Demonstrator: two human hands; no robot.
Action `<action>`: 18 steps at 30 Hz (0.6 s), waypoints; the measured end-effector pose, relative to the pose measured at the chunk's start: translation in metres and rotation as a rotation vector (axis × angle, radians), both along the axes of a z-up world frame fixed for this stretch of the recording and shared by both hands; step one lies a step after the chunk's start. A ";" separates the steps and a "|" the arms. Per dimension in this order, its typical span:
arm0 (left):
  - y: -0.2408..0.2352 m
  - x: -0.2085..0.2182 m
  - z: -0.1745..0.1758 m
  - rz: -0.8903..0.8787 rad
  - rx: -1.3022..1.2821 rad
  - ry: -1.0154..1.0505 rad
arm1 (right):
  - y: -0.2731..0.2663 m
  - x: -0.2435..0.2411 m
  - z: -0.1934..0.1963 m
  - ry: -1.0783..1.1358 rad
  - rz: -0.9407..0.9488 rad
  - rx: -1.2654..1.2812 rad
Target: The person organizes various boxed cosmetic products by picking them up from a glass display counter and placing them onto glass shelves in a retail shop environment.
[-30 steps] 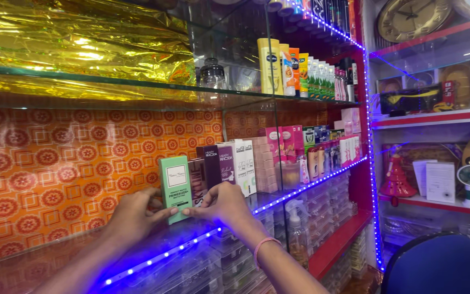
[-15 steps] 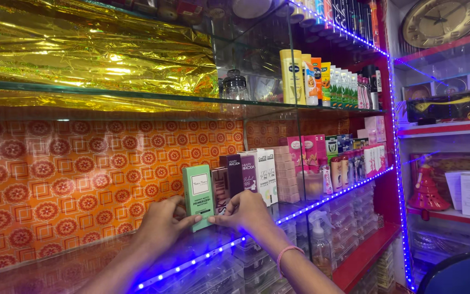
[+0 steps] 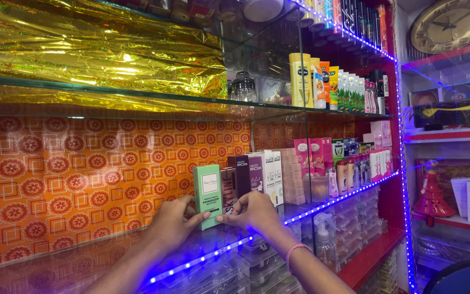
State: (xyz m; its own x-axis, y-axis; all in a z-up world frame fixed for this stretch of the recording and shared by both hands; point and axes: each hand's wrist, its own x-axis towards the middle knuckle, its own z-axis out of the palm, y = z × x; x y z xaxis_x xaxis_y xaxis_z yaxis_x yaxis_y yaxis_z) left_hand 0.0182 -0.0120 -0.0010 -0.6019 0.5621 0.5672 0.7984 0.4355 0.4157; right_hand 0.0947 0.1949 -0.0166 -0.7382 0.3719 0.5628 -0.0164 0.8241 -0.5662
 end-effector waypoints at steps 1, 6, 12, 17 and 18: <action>0.000 -0.001 0.000 -0.015 0.009 0.017 | 0.001 0.000 0.000 0.002 0.000 -0.005; -0.002 0.000 -0.003 -0.025 0.026 0.049 | 0.001 0.001 0.000 -0.004 -0.009 -0.017; -0.003 0.007 0.000 -0.019 0.002 0.007 | 0.002 0.001 -0.001 0.006 0.005 -0.029; -0.003 0.006 0.000 -0.014 -0.013 0.031 | 0.004 -0.001 -0.003 0.024 0.030 -0.047; -0.003 0.006 0.000 -0.016 -0.009 0.029 | 0.004 -0.001 -0.003 0.023 0.033 -0.052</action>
